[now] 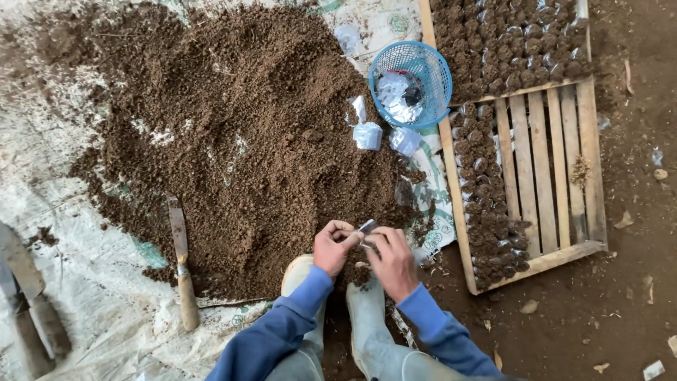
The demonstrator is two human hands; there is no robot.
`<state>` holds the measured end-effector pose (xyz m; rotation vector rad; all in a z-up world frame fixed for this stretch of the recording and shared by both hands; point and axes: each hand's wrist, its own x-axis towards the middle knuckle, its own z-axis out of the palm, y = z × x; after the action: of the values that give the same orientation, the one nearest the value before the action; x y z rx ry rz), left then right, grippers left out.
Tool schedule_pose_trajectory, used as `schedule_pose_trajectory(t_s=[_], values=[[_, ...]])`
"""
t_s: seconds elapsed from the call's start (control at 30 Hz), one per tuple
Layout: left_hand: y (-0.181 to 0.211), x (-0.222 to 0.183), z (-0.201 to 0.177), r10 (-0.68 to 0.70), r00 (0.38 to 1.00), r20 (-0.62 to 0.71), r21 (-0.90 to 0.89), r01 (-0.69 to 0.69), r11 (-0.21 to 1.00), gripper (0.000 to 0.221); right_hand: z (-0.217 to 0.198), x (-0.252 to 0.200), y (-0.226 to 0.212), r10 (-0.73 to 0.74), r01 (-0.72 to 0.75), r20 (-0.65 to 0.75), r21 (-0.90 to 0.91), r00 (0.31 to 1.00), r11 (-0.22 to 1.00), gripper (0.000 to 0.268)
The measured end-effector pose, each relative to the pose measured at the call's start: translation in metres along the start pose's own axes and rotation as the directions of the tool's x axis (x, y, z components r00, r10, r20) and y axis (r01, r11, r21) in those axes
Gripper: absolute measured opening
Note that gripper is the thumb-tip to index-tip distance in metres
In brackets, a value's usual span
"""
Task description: A person is seen sitting on the ground, forming small balls of moist soil by hand and placing each one into a small, clear plastic bag. These bagged soil balls are then neatly arranged in a wooden tray.
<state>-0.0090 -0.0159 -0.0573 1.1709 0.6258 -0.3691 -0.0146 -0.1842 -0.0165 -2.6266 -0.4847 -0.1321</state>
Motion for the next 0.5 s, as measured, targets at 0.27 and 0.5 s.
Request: schedule_pose_trajectory(t_s=[0.27,0.5], values=[[0.022,-0.016,0.002,0.024,0.991,0.131,-0.008,-0.023,1.0,0.059,-0.031,0.027,-0.017,0.616,-0.714,0.535,0.697,0.578,0.065,0.017],[0.015,-0.009,0.0,0.041,0.998,0.051,0.143,-0.048,0.989,0.016,-0.044,0.034,-0.02,0.483,-0.733,0.586,0.651,0.651,0.197,0.045]])
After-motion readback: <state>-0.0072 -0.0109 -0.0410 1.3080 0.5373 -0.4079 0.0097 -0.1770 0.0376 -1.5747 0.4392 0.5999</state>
